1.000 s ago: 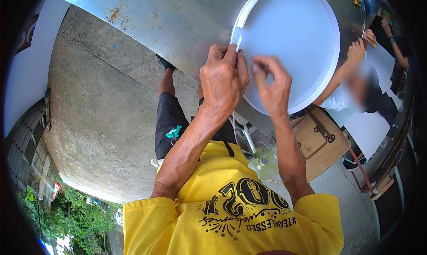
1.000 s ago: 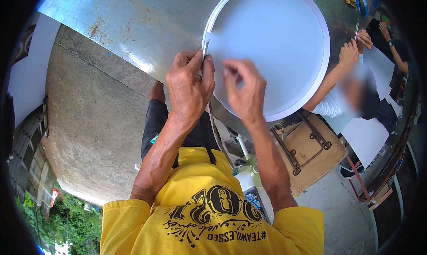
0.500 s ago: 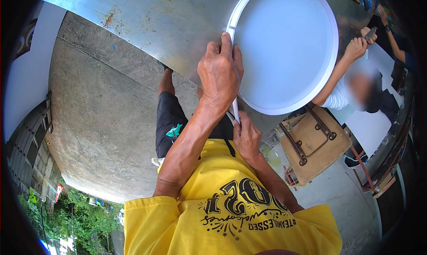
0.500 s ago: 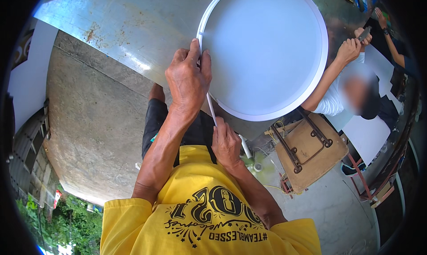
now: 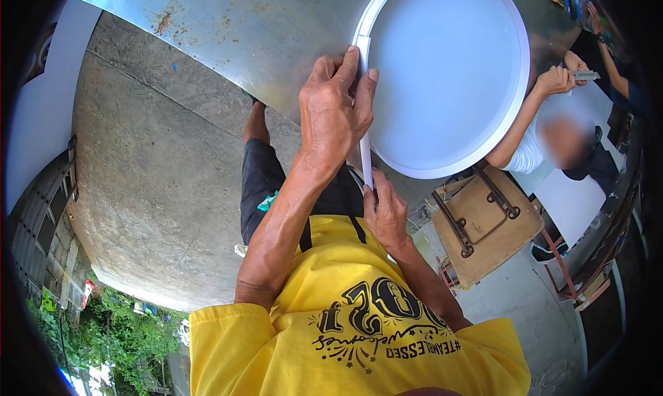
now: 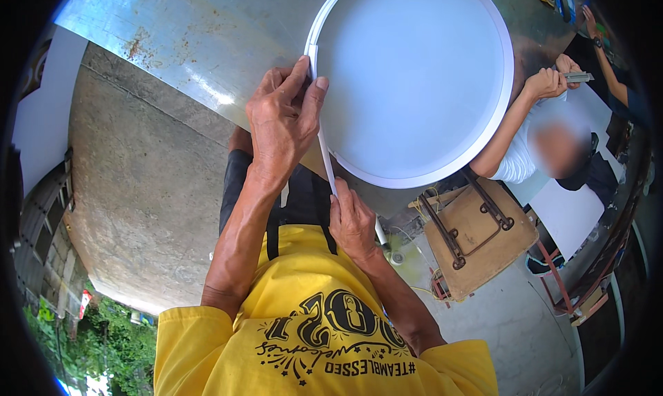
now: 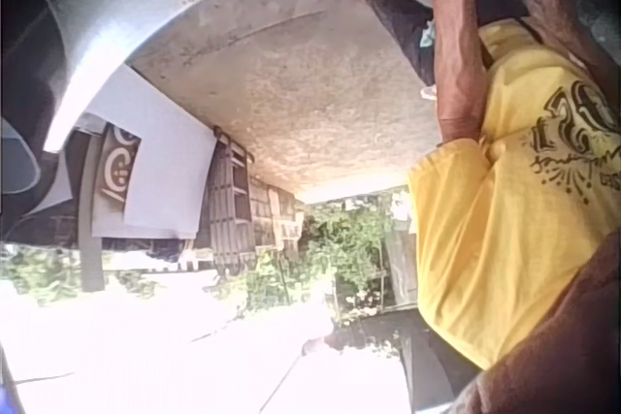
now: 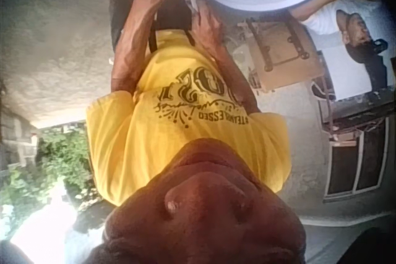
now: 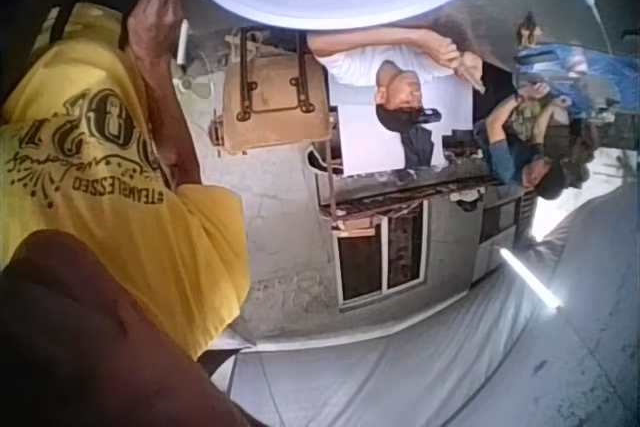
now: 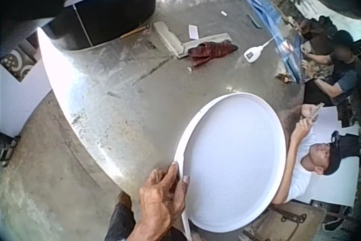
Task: Applying adhesive and a border strip to a circular white sign panel.
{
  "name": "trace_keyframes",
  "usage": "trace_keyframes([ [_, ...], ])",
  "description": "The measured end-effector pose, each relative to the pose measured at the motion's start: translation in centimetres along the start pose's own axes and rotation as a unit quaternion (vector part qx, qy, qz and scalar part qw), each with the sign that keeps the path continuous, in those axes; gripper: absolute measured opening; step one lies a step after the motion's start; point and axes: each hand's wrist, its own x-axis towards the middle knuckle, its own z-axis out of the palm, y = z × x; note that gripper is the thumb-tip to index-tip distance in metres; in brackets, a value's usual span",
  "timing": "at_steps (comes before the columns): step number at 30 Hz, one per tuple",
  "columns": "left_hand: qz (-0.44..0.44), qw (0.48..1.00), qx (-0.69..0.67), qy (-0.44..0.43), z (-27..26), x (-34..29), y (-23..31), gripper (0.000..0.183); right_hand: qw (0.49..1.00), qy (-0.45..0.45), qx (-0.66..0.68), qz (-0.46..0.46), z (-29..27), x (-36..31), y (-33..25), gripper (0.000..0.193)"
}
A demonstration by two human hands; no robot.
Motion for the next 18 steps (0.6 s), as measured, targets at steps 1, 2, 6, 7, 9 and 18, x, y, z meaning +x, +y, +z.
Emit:
trace_keyframes([
  [1, -0.001, 1.000, 0.000, 0.001, 0.0, 0.0, 0.0, 0.035, 1.000, -0.001, 0.000, 0.000, 0.0, 0.0, 0.0, 0.044],
  [2, -0.001, 1.000, -0.005, 0.001, 0.0, 0.0, 0.1, 0.035, 1.000, -0.003, 0.003, 0.000, 0.0, 0.0, -0.1, 0.044],
  [6, 0.001, 1.000, 0.000, -0.003, 0.0, 0.1, -0.1, 0.034, 1.000, 0.002, 0.007, -0.007, 0.1, 0.0, 0.0, 0.047],
  [7, 0.001, 1.000, 0.000, -0.002, 0.0, 0.0, -0.1, 0.034, 1.000, 0.001, 0.007, -0.007, 0.0, 0.1, 0.0, 0.047],
  [9, 0.017, 1.000, 0.019, 0.010, 0.3, -0.2, -0.1, 0.032, 1.000, 0.010, 0.007, -0.026, -0.1, 0.2, -0.1, 0.047],
  [18, 0.035, 0.997, 0.058, 0.028, 1.0, -0.5, 0.0, 0.032, 0.999, -0.021, 0.028, -0.003, 0.2, 0.1, 0.4, 0.047],
])
